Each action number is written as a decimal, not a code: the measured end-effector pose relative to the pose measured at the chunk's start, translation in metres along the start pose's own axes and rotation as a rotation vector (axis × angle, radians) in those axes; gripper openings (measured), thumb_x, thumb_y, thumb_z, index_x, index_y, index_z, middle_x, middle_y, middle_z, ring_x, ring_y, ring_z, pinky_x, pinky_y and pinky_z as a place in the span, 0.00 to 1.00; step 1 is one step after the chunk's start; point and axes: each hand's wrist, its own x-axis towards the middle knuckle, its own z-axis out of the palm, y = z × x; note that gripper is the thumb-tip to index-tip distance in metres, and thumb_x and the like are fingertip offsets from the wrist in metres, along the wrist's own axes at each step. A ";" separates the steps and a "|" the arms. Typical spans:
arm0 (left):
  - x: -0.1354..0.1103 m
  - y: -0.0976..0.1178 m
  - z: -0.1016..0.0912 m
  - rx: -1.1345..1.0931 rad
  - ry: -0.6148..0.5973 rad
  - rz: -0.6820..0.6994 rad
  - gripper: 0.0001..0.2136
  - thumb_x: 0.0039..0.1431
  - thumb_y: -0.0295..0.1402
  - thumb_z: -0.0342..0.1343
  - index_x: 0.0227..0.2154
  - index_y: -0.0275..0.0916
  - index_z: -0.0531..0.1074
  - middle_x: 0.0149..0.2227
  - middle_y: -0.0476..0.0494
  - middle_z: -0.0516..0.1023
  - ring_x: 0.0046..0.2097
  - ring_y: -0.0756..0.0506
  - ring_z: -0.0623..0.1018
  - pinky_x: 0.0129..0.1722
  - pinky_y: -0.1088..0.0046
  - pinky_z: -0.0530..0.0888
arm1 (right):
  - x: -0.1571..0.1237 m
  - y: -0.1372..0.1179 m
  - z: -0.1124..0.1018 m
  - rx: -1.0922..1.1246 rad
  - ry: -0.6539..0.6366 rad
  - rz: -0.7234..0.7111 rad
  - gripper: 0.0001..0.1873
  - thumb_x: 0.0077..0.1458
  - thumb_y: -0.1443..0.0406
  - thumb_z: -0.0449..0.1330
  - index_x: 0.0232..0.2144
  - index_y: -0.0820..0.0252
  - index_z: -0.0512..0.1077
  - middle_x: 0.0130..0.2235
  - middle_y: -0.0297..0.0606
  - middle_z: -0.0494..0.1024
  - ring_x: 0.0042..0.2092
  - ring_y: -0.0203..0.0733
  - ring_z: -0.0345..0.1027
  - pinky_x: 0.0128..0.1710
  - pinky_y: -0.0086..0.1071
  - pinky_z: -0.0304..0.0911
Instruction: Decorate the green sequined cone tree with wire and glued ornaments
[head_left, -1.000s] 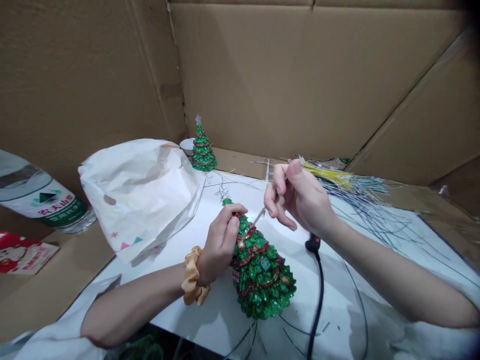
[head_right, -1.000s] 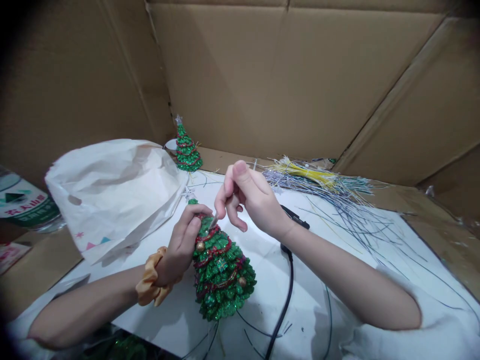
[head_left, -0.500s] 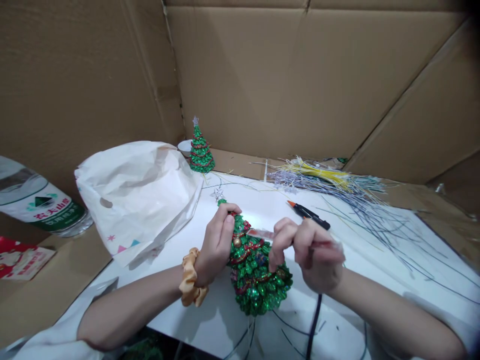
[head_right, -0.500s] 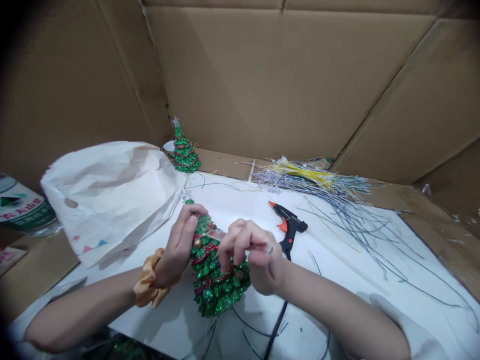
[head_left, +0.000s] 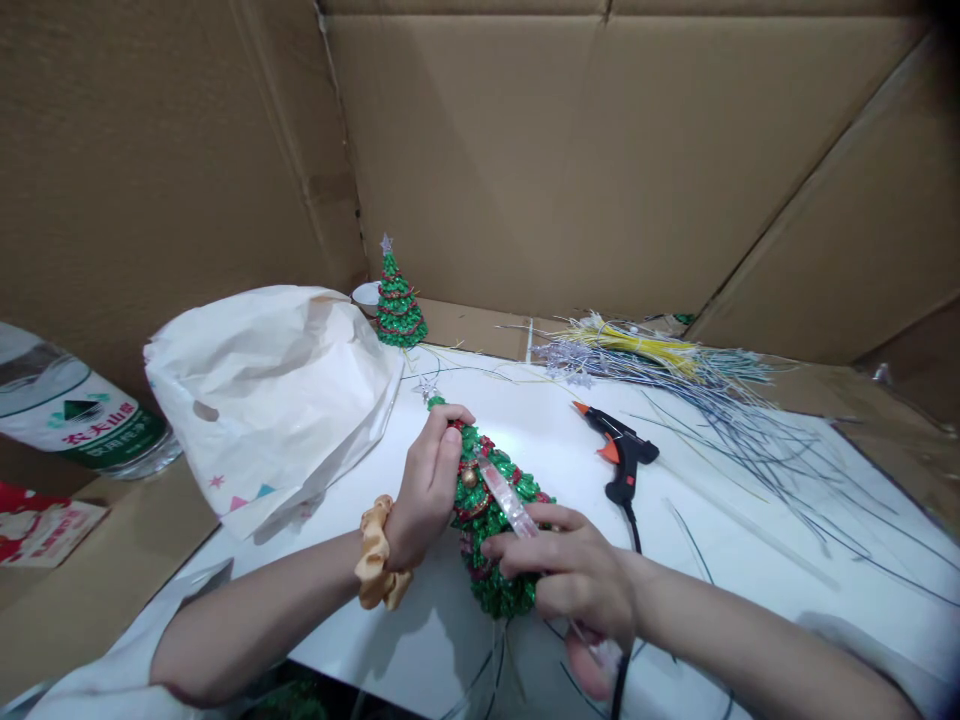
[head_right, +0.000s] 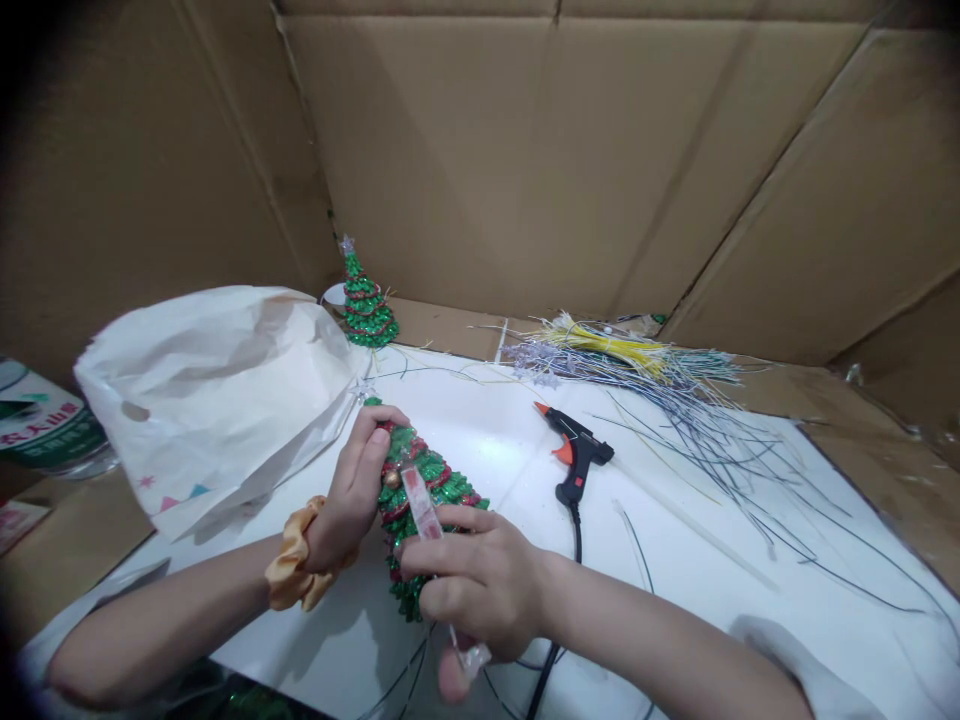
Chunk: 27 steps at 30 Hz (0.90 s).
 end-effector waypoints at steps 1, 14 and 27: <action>0.000 0.000 0.000 -0.002 0.002 0.000 0.09 0.65 0.34 0.37 0.38 0.41 0.62 0.35 0.47 0.65 0.37 0.48 0.66 0.38 0.71 0.63 | 0.000 -0.001 -0.001 -0.040 -0.033 -0.022 0.21 0.58 0.46 0.41 0.30 0.54 0.61 0.34 0.36 0.79 0.39 0.33 0.73 0.52 0.30 0.58; 0.006 -0.010 0.003 -0.045 -0.053 -0.123 0.09 0.64 0.36 0.38 0.39 0.42 0.61 0.33 0.49 0.65 0.31 0.49 0.65 0.35 0.72 0.64 | 0.001 0.005 -0.009 -0.481 -0.160 -0.171 0.21 0.61 0.55 0.44 0.32 0.64 0.70 0.45 0.47 0.77 0.52 0.42 0.67 0.54 0.36 0.58; 0.011 -0.011 0.006 -0.044 -0.106 -0.147 0.09 0.64 0.35 0.39 0.38 0.41 0.62 0.36 0.48 0.65 0.39 0.47 0.67 0.41 0.71 0.63 | 0.035 0.014 -0.046 -0.329 -0.042 0.622 0.07 0.59 0.65 0.51 0.33 0.59 0.68 0.33 0.37 0.75 0.36 0.39 0.68 0.48 0.40 0.53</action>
